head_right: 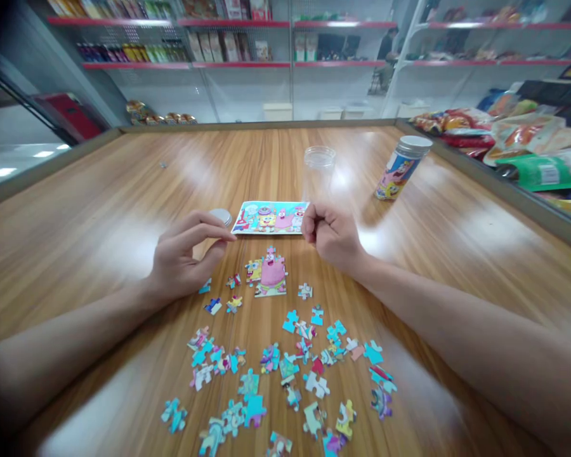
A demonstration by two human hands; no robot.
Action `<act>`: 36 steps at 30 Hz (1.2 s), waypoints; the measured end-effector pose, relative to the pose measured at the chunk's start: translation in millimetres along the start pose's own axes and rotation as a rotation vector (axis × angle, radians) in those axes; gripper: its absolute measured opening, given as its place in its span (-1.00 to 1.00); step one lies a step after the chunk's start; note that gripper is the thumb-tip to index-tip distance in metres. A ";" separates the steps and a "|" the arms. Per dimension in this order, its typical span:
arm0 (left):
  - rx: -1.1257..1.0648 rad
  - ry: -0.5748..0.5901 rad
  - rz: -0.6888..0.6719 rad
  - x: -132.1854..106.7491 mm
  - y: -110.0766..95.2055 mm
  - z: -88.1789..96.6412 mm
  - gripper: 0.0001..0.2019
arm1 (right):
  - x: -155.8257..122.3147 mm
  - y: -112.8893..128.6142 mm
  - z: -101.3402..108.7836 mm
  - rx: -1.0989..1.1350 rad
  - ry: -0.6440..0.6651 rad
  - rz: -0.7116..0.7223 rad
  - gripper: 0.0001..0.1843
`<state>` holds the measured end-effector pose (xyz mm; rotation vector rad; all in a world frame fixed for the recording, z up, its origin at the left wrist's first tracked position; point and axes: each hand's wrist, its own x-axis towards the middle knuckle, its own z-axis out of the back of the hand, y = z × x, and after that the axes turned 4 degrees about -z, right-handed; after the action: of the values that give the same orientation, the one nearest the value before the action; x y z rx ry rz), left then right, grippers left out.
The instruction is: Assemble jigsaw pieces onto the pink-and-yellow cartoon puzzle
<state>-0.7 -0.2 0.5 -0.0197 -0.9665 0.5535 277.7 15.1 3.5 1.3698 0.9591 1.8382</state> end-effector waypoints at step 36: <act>-0.261 0.782 -0.213 1.4 -4.5 6.7 -0.37 | -4.2 -0.8 1.0 -0.553 0.621 0.254 -0.85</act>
<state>-3.4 -5.0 6.6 -0.3399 -0.2620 0.1812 279.8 12.2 1.0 0.6069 0.4843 2.5495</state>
